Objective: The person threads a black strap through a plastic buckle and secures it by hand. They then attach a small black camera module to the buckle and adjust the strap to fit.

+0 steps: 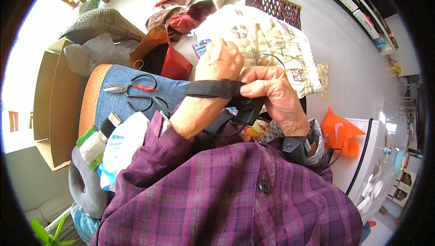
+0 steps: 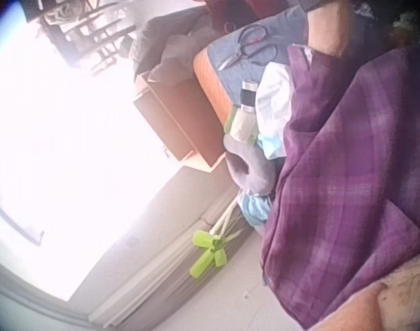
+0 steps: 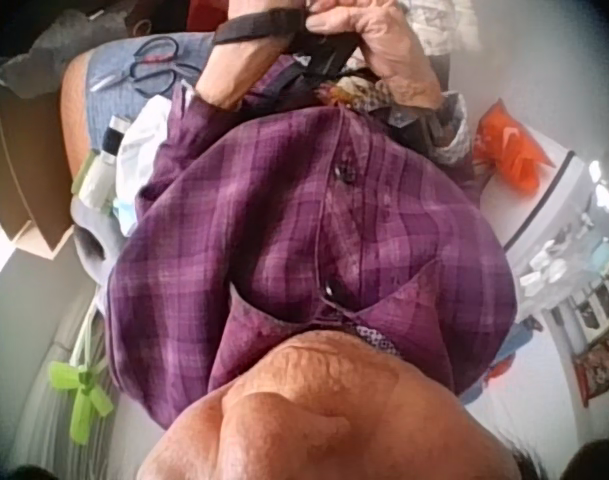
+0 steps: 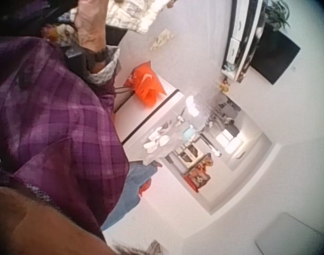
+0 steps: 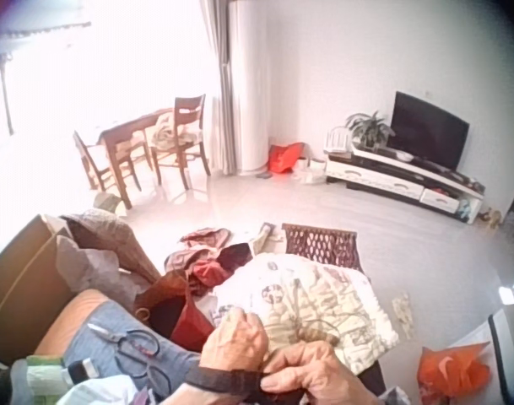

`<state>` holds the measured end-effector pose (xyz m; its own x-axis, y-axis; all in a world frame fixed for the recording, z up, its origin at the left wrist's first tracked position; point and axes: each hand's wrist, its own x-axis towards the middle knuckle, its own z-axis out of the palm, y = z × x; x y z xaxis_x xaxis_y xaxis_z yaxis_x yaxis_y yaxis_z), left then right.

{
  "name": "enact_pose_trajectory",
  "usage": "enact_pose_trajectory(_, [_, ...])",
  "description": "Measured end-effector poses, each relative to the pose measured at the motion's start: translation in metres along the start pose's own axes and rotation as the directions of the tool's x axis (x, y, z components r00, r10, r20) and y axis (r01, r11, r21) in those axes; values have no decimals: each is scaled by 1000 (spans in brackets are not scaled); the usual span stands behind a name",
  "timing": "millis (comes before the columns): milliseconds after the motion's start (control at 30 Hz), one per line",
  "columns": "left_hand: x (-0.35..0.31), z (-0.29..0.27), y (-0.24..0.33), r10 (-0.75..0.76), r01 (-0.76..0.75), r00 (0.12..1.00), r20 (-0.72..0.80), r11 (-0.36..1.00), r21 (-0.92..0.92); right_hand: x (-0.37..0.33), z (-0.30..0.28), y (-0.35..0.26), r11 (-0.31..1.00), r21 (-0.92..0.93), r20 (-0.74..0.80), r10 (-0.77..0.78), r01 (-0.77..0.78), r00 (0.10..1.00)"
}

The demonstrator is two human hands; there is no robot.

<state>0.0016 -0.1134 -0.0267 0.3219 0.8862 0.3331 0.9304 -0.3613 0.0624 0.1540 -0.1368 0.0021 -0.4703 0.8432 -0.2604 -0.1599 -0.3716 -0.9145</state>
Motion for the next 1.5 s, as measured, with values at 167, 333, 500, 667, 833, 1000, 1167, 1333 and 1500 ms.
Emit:
enact_pose_trajectory(167, [-4,3,-10,52,-62,996,-65,986,-153,-5,-3,-5,992,-118,58,46,-39,997])
enact_pose_trajectory(333, [5,-1,-9,95,-102,992,-86,991,-86,3,-18,12,993,26,3,-116,116,993])
enact_pose_trajectory(500, [14,-19,1,354,-426,897,-264,852,-304,26,-44,30,892,424,-13,-165,155,986])
enact_pose_trajectory(667, [20,-35,21,524,-605,771,-361,780,-159,39,-38,52,793,574,-81,-195,206,977])
enact_pose_trajectory(833, [15,-46,42,559,-675,730,-394,681,-284,15,-28,38,873,447,5,-220,195,976])
enact_pose_trajectory(1000, [7,-45,52,548,-657,752,-366,581,-480,-9,-15,20,954,243,130,-212,176,969])
enact_pose_trajectory(1167, [2,-48,40,664,-737,670,-331,544,-400,-9,-7,20,956,247,179,-206,159,962])
enact_pose_trajectory(1333, [6,-49,39,586,-740,669,-457,468,-484,8,-5,31,897,419,173,-233,142,957])
enact_pose_trajectory(1500, [7,-52,34,593,-760,648,-477,463,-456,19,-7,39,834,541,183,-238,104,954])
